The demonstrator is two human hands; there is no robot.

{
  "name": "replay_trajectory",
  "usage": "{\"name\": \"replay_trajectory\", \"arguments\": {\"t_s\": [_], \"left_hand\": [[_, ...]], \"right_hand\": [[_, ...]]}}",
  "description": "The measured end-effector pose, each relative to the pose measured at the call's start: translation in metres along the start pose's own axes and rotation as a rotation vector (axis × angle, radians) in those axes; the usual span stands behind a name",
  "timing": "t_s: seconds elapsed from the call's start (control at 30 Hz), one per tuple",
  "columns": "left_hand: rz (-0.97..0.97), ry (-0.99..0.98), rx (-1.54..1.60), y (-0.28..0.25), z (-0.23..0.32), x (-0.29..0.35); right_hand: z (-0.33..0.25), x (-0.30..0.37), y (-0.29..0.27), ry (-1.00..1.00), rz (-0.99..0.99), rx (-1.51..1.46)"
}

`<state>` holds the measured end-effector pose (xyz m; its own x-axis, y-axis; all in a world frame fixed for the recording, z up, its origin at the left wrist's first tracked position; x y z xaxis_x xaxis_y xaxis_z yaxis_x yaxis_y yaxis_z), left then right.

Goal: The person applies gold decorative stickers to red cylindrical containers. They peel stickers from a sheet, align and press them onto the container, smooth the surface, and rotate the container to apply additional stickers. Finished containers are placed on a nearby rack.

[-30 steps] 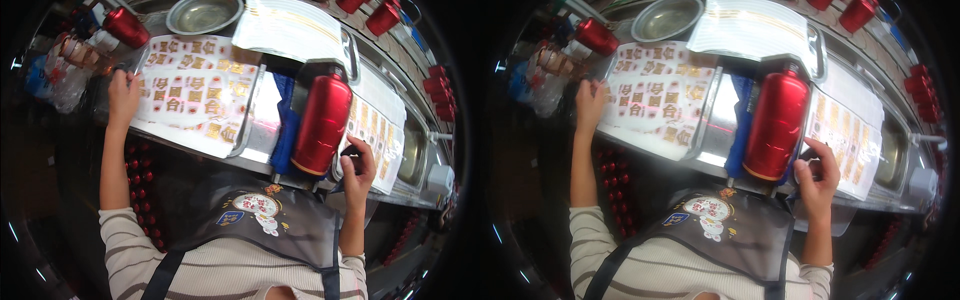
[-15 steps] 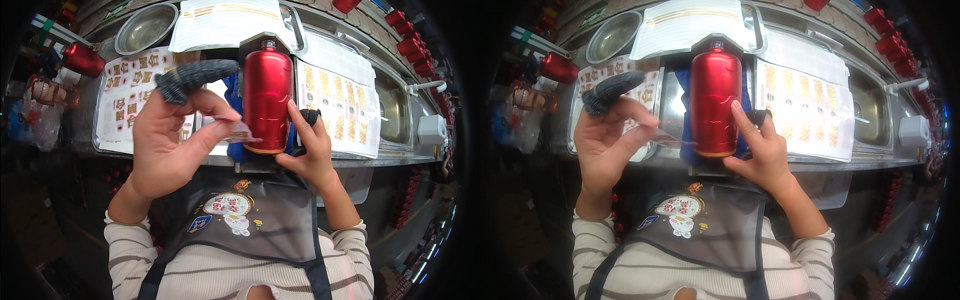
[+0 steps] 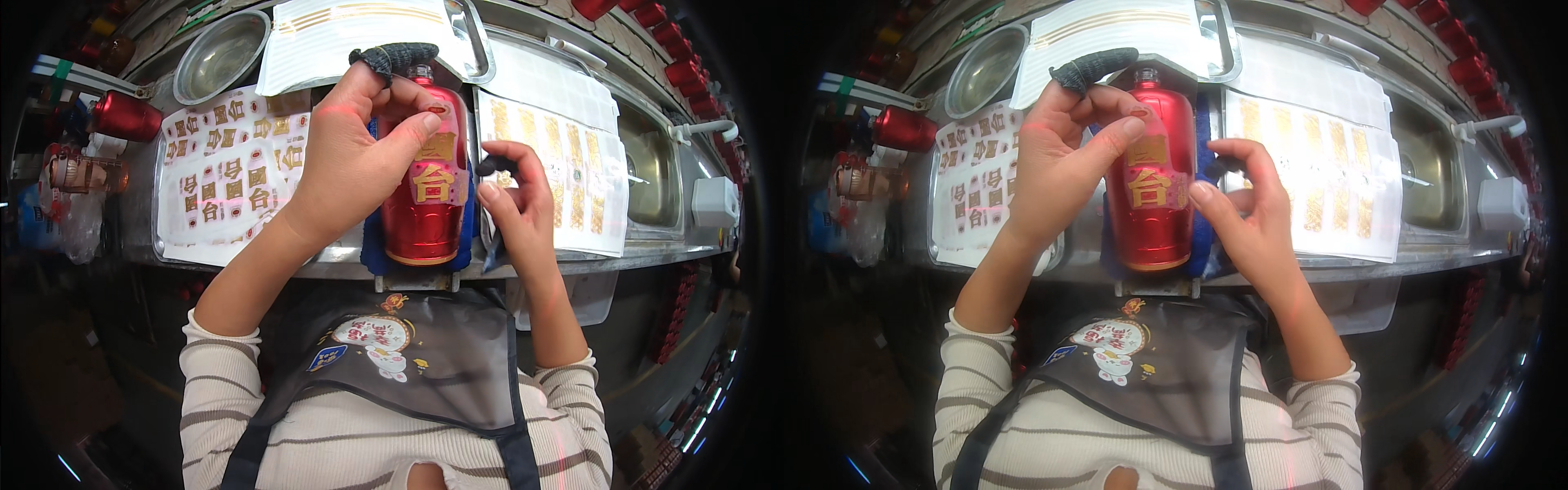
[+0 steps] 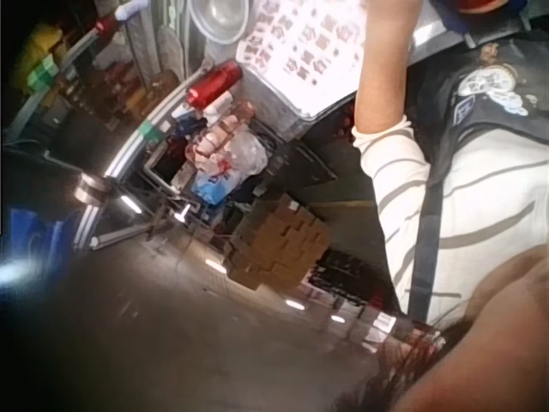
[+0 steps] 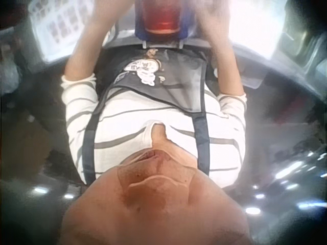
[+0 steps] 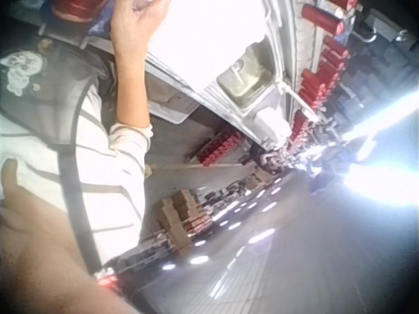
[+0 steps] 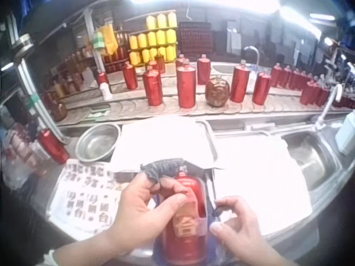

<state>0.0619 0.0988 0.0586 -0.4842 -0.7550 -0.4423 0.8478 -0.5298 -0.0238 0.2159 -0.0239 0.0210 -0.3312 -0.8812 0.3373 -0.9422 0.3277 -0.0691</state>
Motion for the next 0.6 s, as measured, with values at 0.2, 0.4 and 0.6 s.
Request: {"name": "replay_trajectory", "arguments": {"t_s": [0.2,0.4,0.6], "left_hand": [[-0.035,0.157,-0.311,0.003,0.007,-0.006],[0.015,0.182,-0.34,0.002,0.002,-0.007],[0.02,0.174,-0.283,0.002,0.002,-0.009]], "right_hand": [[0.008,-0.014,0.013,-0.024,-0.068,-0.011],[0.003,-0.014,0.017,0.005,-0.082,-0.043],[0.001,-0.013,0.016,0.025,-0.084,-0.024]]}}
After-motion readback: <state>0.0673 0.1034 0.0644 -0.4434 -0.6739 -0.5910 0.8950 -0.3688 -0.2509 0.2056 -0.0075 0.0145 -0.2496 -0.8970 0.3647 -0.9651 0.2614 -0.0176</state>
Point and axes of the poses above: each hand's wrist, its own x-axis away from the middle knuckle, its own y-axis out of the palm, z = x × y, the point moved 6 cm from there along -x, towards the middle knuckle, and after that the axes turned 13 degrees about y, right-handed, at the moved point
